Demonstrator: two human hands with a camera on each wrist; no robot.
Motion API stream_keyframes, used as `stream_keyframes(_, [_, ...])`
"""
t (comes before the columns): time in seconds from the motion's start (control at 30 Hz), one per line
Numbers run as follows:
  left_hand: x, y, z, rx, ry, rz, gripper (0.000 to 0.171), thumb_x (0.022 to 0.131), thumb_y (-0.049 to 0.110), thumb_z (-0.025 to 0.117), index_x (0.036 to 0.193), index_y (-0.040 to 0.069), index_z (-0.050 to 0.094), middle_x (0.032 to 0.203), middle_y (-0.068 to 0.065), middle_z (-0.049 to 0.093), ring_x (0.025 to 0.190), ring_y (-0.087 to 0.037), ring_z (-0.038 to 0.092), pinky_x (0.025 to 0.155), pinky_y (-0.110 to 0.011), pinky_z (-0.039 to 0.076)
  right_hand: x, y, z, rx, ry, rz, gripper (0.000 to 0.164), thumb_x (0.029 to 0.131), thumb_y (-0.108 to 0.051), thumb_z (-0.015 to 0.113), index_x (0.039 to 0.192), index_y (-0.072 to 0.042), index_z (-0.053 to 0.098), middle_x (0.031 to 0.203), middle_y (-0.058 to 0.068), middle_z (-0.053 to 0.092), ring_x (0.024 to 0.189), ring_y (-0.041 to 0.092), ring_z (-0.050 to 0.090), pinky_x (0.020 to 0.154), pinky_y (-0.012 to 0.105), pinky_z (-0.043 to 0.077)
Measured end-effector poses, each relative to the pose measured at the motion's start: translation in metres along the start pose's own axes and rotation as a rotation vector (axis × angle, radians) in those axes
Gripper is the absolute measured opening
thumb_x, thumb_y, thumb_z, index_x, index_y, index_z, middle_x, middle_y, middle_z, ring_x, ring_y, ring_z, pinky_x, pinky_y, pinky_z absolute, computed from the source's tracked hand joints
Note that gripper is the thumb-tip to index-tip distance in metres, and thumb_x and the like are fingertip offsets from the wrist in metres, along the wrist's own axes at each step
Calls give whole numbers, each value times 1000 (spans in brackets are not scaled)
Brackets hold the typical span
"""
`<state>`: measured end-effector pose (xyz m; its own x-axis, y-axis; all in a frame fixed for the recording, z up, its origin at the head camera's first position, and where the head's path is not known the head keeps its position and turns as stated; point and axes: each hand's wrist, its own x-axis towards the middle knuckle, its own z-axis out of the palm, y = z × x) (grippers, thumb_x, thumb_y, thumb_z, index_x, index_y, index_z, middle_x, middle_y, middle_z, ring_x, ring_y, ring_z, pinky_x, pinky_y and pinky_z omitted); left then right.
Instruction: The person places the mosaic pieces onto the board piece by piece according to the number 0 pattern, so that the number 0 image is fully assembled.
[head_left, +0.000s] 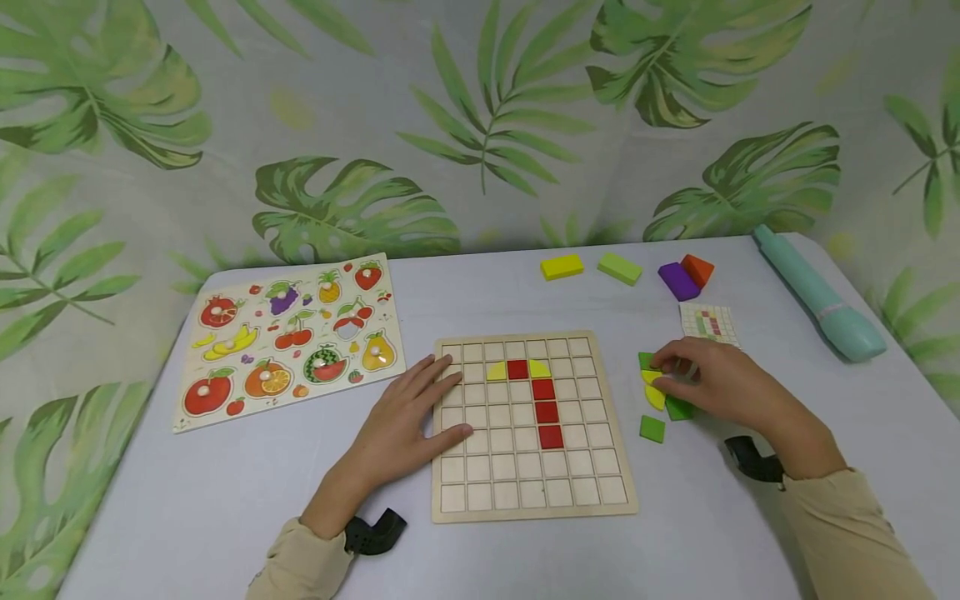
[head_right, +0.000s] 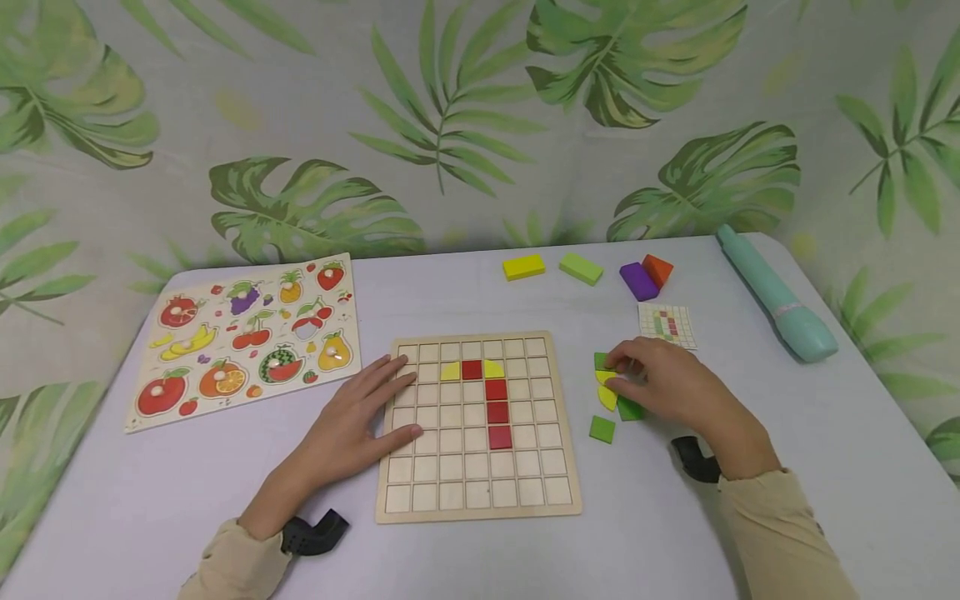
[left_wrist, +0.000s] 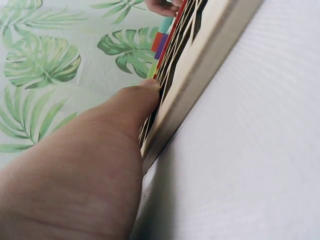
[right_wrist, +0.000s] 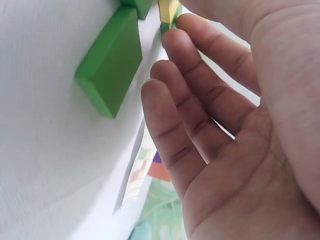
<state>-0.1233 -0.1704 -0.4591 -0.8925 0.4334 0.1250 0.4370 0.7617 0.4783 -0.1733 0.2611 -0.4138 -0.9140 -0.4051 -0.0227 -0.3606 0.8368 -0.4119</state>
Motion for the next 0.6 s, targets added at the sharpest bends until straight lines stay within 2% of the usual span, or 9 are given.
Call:
stream_keyframes(0.23, [0,1,0,-9,-2,-8,75,93,56,69,154,16,51,168,-1,34,158,-27,24,124,-56,26,0,-3,-2,2,-11,-18,17,89,-14,81,104,-9,75,96,-2,71,88,16,62,76,37,58])
stream_keyframes(0.4, [-1,2,-1,-10,-2,-6,75,93,55,69,153,15,51,167,-2,35,158,-27,24,124,-56,26,0,-7,-1,5,-13,-45,19,88,-7,79,107,-9,75,101,1,72,91,19,62,79,41,58])
stream_keyframes(0.6, [0,1,-1,0,3,2,75,93,56,69,154,16,51,168,-2,34,158,-27,24,124,-56,26,2,-9,4,-9,-3,-36,26,87,-18,84,110,-11,75,105,0,72,92,17,62,79,39,58])
